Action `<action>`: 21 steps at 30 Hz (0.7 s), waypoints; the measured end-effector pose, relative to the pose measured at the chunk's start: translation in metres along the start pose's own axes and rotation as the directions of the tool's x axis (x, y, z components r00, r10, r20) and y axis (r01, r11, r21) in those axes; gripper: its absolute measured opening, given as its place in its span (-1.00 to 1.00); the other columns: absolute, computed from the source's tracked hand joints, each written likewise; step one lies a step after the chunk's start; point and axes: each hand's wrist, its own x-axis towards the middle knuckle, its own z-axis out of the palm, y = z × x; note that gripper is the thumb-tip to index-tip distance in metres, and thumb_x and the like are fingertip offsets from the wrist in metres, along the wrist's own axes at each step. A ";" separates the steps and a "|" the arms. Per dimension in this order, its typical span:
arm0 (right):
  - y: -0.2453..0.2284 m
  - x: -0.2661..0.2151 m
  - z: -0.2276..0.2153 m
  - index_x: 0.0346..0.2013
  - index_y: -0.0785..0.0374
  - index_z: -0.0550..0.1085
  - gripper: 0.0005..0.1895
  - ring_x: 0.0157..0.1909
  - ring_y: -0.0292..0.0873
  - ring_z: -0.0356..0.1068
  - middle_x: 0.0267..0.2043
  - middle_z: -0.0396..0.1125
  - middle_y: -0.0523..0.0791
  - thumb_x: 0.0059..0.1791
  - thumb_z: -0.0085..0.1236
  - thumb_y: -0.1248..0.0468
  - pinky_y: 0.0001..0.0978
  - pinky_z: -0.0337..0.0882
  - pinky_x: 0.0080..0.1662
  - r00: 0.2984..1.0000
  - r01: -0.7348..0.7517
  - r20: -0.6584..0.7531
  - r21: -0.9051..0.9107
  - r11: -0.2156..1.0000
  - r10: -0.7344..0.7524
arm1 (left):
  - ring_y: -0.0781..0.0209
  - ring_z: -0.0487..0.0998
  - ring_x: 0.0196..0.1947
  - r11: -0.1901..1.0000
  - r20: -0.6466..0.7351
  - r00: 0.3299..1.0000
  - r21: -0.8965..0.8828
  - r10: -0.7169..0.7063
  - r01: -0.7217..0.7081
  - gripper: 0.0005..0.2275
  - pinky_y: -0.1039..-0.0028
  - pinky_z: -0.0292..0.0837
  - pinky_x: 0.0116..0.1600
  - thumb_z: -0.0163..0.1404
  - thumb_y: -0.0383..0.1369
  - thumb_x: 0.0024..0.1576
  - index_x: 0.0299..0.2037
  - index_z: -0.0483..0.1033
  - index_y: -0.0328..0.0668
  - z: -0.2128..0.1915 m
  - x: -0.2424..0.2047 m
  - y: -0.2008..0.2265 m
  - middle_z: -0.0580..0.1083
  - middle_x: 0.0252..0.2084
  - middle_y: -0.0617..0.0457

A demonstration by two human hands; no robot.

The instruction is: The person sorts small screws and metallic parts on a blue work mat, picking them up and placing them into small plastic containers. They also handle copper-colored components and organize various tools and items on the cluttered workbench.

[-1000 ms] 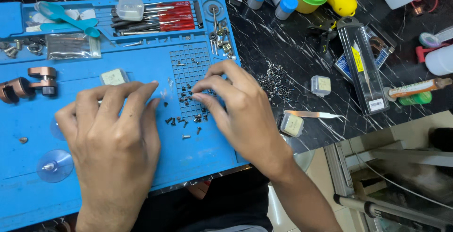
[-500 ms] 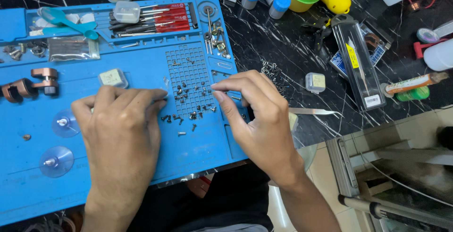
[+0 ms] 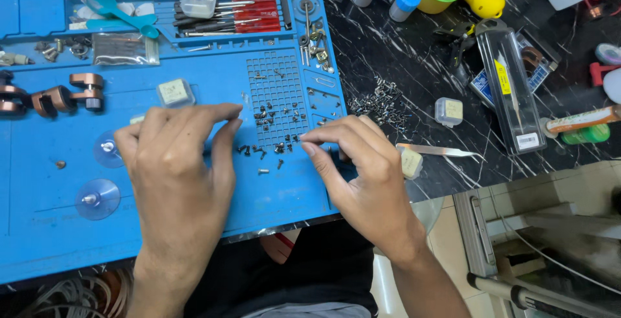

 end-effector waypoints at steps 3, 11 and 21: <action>0.002 -0.004 0.002 -0.01 0.34 0.63 -0.91 0.01 0.03 0.60 -0.03 0.61 0.00 0.21 0.29 0.37 -0.13 0.50 0.13 0.999 0.018 -0.032 0.012 1.000 -0.018 | -0.02 0.63 -0.03 0.998 -0.013 1.000 -0.056 0.013 -0.013 -0.92 0.09 0.18 0.17 0.32 -0.44 0.41 0.04 0.75 -0.04 -0.002 -0.003 0.017 0.75 0.02 0.12; 0.014 -0.029 0.014 0.29 0.29 0.52 -0.70 0.07 -0.16 0.68 0.07 0.58 -0.01 0.31 0.02 0.25 -0.37 0.67 0.08 0.968 -0.181 -0.154 0.108 0.978 0.196 | 0.04 0.62 -0.05 0.970 -0.014 0.983 -0.157 0.184 -0.184 -0.89 0.15 0.31 0.08 0.28 -0.31 0.39 0.05 0.71 -0.05 0.020 -0.001 0.038 0.72 -0.02 0.17; 0.015 -0.024 0.014 0.18 0.33 0.54 -0.79 0.11 0.07 0.55 0.10 0.56 0.00 0.32 0.02 0.33 -0.10 0.51 0.20 0.969 -0.126 -0.203 0.089 0.988 0.142 | 0.10 0.69 -0.10 0.952 -0.153 0.952 -0.117 0.265 -0.283 -0.97 0.27 0.36 0.16 0.37 -0.37 0.37 -0.07 0.79 0.02 0.049 -0.010 0.016 0.74 -0.08 0.19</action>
